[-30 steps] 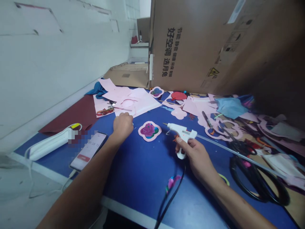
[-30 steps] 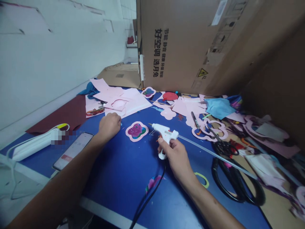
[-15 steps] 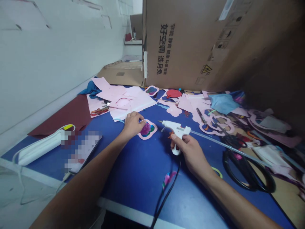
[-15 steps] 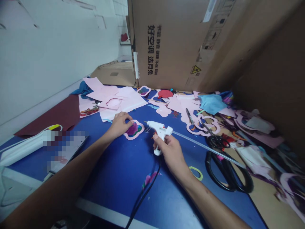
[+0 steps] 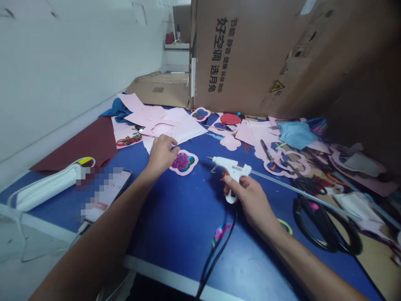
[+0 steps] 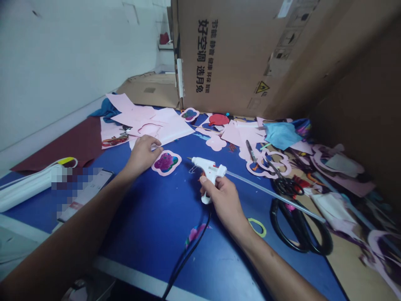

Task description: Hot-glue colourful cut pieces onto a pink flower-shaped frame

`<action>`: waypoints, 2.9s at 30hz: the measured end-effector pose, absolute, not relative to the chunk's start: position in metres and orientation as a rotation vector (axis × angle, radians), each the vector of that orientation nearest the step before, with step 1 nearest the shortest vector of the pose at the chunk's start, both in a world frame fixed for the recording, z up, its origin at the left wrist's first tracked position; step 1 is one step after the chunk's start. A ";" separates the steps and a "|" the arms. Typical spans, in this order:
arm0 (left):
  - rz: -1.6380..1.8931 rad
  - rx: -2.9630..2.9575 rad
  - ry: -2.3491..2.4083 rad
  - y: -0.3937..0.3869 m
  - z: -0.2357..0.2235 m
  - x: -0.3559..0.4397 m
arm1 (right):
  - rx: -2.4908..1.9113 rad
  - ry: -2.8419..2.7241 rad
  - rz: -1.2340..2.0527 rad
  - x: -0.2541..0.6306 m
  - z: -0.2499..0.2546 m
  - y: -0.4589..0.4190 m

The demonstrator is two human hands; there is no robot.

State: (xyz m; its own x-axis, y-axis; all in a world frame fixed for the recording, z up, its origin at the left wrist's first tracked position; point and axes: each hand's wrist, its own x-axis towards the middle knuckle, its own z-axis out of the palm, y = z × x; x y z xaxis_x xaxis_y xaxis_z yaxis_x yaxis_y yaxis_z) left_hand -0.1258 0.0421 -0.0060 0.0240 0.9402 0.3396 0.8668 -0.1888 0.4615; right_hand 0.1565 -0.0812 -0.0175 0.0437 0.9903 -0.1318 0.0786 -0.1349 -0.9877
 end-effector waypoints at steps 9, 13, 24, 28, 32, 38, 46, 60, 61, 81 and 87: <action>0.615 2.094 1.722 -0.003 0.006 -0.077 | -1.423 -1.250 1.201 0.157 -0.016 -0.080; 0.558 2.076 1.731 -0.002 0.000 -0.076 | -1.408 -1.233 1.213 0.156 -0.014 -0.081; 0.527 2.060 1.782 0.004 -0.005 -0.080 | -1.418 -1.260 1.200 0.157 -0.018 -0.080; 0.537 2.073 1.749 0.005 -0.004 -0.081 | -1.427 -1.273 1.186 0.157 -0.019 -0.081; 0.523 2.043 1.700 0.006 -0.001 -0.084 | -1.434 -1.303 1.164 0.157 -0.018 -0.082; 0.523 1.933 1.649 0.011 0.000 -0.090 | -1.442 -1.325 1.154 0.156 -0.021 -0.083; 0.542 1.893 1.635 0.012 -0.003 -0.091 | -1.485 -1.424 1.037 0.147 -0.016 -0.080; 0.556 1.863 1.621 0.009 0.000 -0.088 | -1.422 -1.564 0.915 0.132 -0.019 -0.065; 0.559 1.864 1.618 0.009 0.000 -0.088 | -1.420 -1.563 0.917 0.132 -0.020 -0.064; 0.556 1.902 1.616 0.010 -0.001 -0.088 | -1.433 -1.586 0.883 0.125 -0.021 -0.055; 0.539 1.899 1.623 0.010 -0.002 -0.088 | -1.417 -1.604 0.867 0.124 -0.022 -0.055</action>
State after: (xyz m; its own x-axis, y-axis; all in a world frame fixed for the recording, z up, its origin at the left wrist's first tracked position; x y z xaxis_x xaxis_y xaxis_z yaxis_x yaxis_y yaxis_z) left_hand -0.0878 0.0099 -0.0018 0.1795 0.9817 -0.0638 0.7484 -0.0942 0.6565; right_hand 0.1240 -0.0547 -0.0217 -0.0432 0.9907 0.1287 0.4355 0.1346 -0.8901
